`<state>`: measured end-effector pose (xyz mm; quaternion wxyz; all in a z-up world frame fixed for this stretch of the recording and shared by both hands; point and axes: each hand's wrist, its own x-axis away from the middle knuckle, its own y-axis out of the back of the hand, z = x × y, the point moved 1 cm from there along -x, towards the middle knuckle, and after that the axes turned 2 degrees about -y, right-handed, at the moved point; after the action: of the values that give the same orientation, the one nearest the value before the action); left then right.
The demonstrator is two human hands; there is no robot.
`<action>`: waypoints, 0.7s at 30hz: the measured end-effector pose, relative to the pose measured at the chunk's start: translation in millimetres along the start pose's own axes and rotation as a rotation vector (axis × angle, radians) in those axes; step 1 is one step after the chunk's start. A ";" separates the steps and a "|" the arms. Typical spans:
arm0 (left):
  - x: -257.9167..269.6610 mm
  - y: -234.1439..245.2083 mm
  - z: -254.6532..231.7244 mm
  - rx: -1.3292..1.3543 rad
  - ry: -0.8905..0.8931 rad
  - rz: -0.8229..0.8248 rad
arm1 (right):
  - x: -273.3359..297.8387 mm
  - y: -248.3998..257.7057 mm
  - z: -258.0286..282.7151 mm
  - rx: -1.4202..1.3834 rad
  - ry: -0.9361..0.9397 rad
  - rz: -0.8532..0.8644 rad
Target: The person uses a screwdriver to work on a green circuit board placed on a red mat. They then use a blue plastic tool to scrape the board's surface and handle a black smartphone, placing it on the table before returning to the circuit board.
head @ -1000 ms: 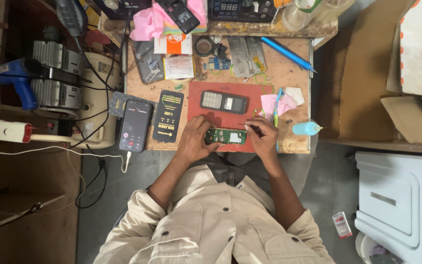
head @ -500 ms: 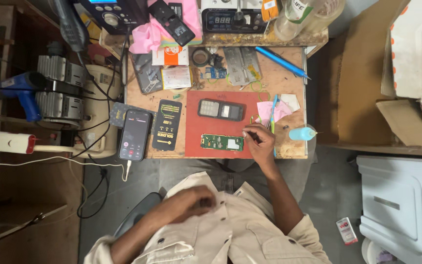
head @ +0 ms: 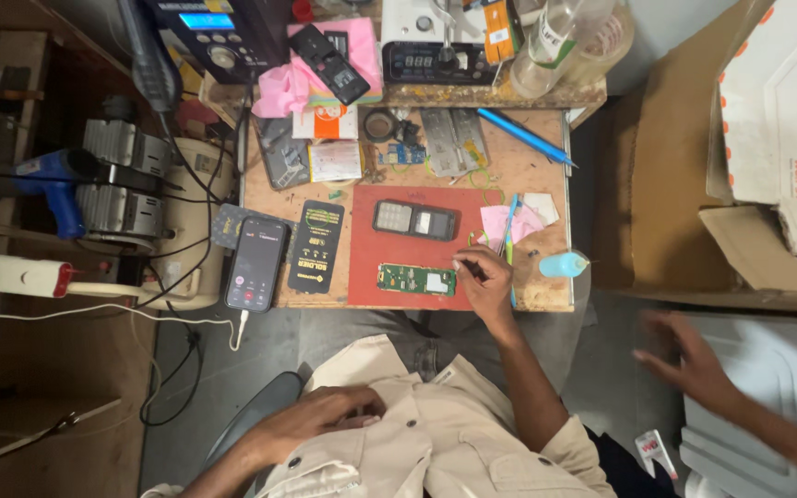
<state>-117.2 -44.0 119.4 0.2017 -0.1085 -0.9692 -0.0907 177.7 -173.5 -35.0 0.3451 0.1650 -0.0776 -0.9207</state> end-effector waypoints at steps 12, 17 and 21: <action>-7.8 7.1 -3.6 -0.018 0.007 0.015 | -3.2 -0.4 3.4 -0.008 0.001 0.023; -11.2 7.8 6.4 -0.029 0.123 0.123 | -4.7 0.7 5.3 -0.001 0.022 0.035; -9.8 5.5 1.5 -0.035 -0.030 -0.034 | -4.7 -0.4 6.3 -0.001 0.022 0.028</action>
<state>-107.6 -40.1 114.7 0.1836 -0.0969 -0.9721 -0.1095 178.5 -169.9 -28.0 0.3589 0.1738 -0.0758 -0.9139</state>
